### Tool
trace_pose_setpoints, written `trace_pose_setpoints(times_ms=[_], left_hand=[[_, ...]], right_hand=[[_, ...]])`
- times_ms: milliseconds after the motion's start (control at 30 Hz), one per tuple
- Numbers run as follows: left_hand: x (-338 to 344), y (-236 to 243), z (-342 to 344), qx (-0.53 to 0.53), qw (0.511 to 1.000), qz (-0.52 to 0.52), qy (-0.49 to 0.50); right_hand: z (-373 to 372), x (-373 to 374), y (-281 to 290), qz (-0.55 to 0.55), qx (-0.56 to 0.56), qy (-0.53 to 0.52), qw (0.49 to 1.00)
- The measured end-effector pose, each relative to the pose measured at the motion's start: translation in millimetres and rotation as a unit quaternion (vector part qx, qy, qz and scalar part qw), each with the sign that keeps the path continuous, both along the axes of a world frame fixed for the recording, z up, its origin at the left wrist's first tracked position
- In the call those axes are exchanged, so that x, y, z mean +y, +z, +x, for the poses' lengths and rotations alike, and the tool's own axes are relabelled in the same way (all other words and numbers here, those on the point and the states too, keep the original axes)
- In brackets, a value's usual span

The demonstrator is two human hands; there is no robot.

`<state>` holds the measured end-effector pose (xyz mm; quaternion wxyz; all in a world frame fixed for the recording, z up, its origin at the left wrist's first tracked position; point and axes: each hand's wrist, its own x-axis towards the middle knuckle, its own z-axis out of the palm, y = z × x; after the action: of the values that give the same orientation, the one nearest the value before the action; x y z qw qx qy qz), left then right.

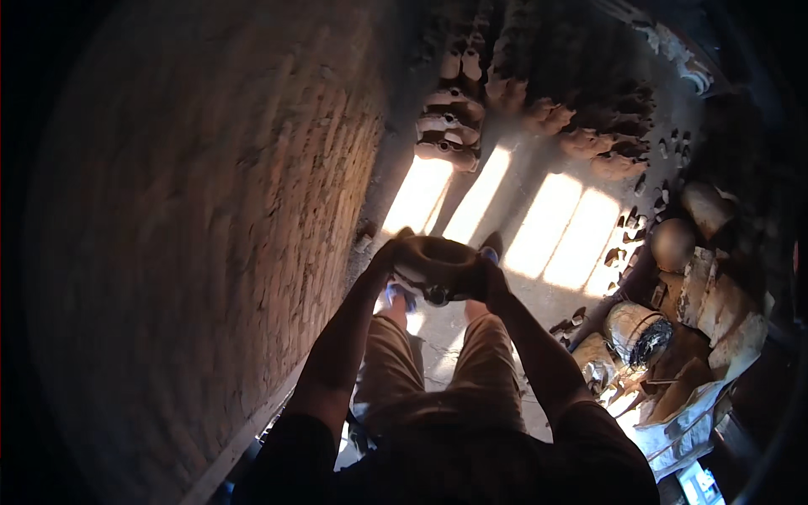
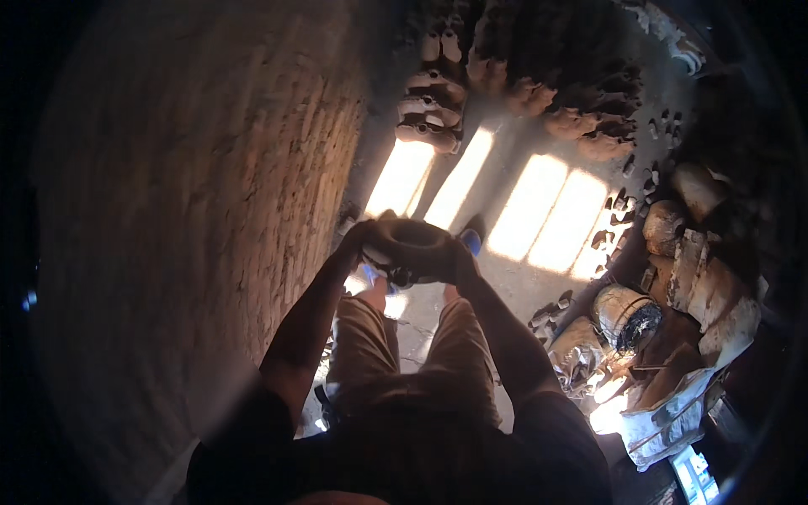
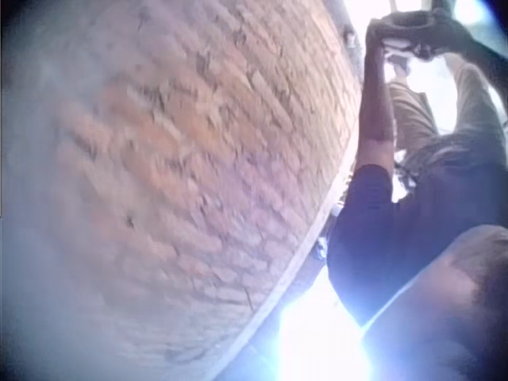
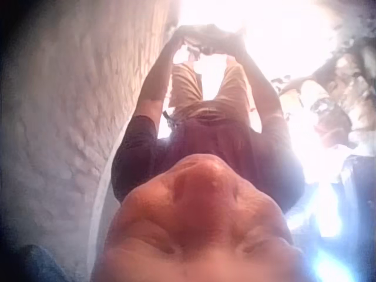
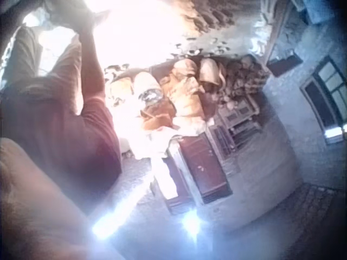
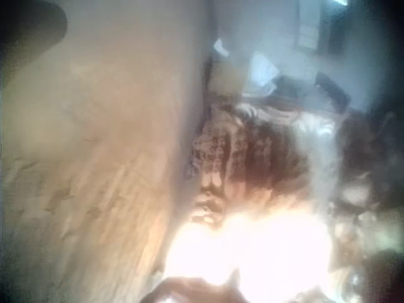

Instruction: The person shapes a ring of clay on a wheel by hand and with a tool, then removes it and cleans the mold.

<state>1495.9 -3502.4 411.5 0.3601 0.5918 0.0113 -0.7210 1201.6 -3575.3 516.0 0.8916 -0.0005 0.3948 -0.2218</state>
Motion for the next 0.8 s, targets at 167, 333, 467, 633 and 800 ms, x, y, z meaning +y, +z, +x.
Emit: trace_pose_setpoints(times_ms=[167,333,467,633,800], left_hand=[[-129,-150,19,-0.018,0.998,0.034,0.054],[-197,-245,75,-0.074,0.993,0.076,-0.042],[-241,-301,72,-0.064,0.992,0.075,-0.076],[-267,-375,86,-0.061,0.988,0.084,-0.113],[-269,-416,81,-0.038,0.995,0.077,-0.059]], right_hand=[[6,-85,-213,0.005,0.225,-0.030,0.974],[67,-152,-318,0.039,0.251,0.029,0.967],[81,-189,-375,0.036,0.230,0.008,0.973],[91,-215,-457,0.026,0.237,0.057,0.970],[89,-225,-510,0.022,0.306,0.084,0.948]])
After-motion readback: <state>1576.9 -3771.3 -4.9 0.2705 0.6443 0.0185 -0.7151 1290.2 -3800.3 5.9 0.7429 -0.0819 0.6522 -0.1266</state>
